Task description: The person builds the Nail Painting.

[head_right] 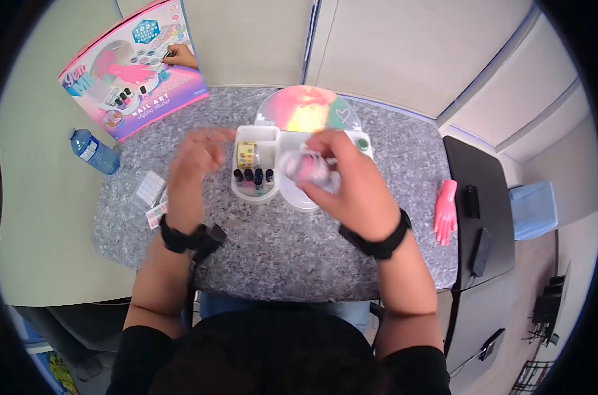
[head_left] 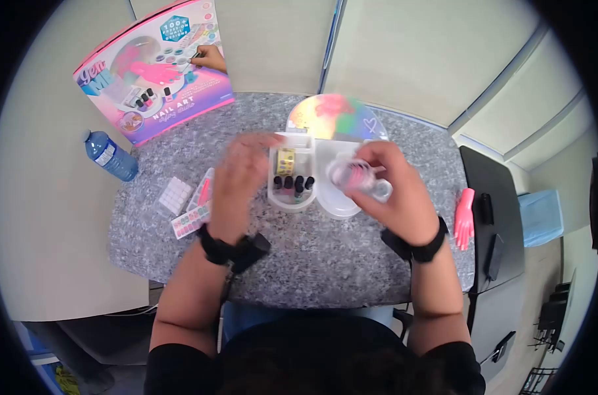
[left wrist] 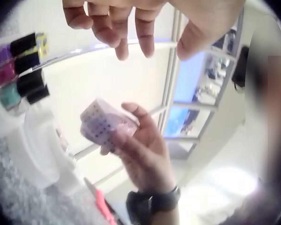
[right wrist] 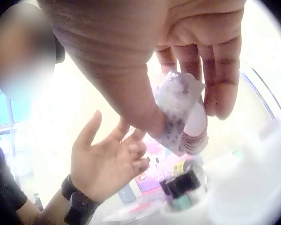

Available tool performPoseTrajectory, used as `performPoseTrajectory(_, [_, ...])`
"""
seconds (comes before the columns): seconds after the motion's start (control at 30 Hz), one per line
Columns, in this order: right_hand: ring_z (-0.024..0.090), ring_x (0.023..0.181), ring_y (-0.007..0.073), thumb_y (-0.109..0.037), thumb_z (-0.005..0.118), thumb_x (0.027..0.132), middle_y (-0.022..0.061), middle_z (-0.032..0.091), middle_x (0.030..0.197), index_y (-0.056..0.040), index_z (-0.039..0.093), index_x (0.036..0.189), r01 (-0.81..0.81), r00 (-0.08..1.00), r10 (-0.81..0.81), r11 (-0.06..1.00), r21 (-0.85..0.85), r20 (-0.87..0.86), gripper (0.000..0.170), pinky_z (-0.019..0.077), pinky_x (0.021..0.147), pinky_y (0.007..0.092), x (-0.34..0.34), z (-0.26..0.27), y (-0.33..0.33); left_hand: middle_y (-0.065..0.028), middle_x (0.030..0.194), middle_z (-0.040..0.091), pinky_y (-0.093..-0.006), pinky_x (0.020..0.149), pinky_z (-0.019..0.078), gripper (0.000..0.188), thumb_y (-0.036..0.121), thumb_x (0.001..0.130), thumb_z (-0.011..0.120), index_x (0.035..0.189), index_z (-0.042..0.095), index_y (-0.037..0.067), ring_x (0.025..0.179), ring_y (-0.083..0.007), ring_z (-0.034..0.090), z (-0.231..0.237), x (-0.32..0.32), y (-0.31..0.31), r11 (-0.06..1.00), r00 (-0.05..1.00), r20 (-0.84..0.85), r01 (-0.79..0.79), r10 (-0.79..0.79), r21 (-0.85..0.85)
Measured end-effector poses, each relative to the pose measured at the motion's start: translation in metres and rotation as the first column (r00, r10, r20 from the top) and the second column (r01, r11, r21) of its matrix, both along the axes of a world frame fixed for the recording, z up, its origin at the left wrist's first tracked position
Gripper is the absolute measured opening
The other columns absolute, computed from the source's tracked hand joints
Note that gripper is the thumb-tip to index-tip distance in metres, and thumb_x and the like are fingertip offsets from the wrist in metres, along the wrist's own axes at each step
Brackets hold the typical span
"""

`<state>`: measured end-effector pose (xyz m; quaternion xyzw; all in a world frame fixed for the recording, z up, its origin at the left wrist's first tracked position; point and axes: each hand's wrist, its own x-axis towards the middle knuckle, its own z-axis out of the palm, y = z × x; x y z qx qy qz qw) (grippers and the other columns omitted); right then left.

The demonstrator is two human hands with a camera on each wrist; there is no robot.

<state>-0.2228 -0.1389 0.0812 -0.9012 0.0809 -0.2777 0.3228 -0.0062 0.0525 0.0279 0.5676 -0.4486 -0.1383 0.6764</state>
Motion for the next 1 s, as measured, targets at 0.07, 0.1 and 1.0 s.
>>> performPoseTrajectory(0.07, [0.074,0.105,0.0295,-0.009,0.089,0.085,0.0141,0.073,0.118,-0.0052,0.058,0.132,-0.017,0.996,0.018,1.0,0.011,-0.087,0.057,0.0599,0.089,0.0403,0.023,0.004,-0.019,0.0003,0.131,0.07,-0.0287,0.088,0.0466,0.038,0.041,0.111,0.056,0.128,0.067,0.009,0.097,-0.0104,0.057,-0.002,0.018,-0.003,0.995,0.995,-0.034,-0.092,0.092,0.026])
performPoseTrajectory(0.1, [0.074,0.108,0.0253,-0.009,0.089,0.085,0.0118,0.073,0.117,-0.0065,0.06,0.131,-0.036,0.986,0.044,0.998,0.051,-0.162,0.054,0.0605,0.094,0.039,0.035,0.006,-0.026,-0.0006,0.13,0.07,-0.0294,0.09,0.0465,0.039,0.042,0.111,0.056,0.13,0.067,0.01,0.099,-0.0103,0.058,-0.007,0.022,-0.005,0.984,0.981,-0.129,-0.132,0.148,0.123])
performPoseTrajectory(1.0, [0.075,0.099,0.0369,-0.028,0.09,0.082,0.0166,0.079,0.098,-0.0111,0.081,0.107,-0.088,0.956,0.03,0.979,-0.186,-0.291,0.032,0.0579,0.089,0.0476,0.096,-0.029,-0.02,-0.0075,0.13,0.07,-0.0311,0.102,0.0525,0.041,0.029,0.114,0.06,0.144,0.065,0.001,0.115,-0.0142,0.067,-0.031,0.022,-0.017,0.917,0.986,-0.165,0.029,0.041,0.398])
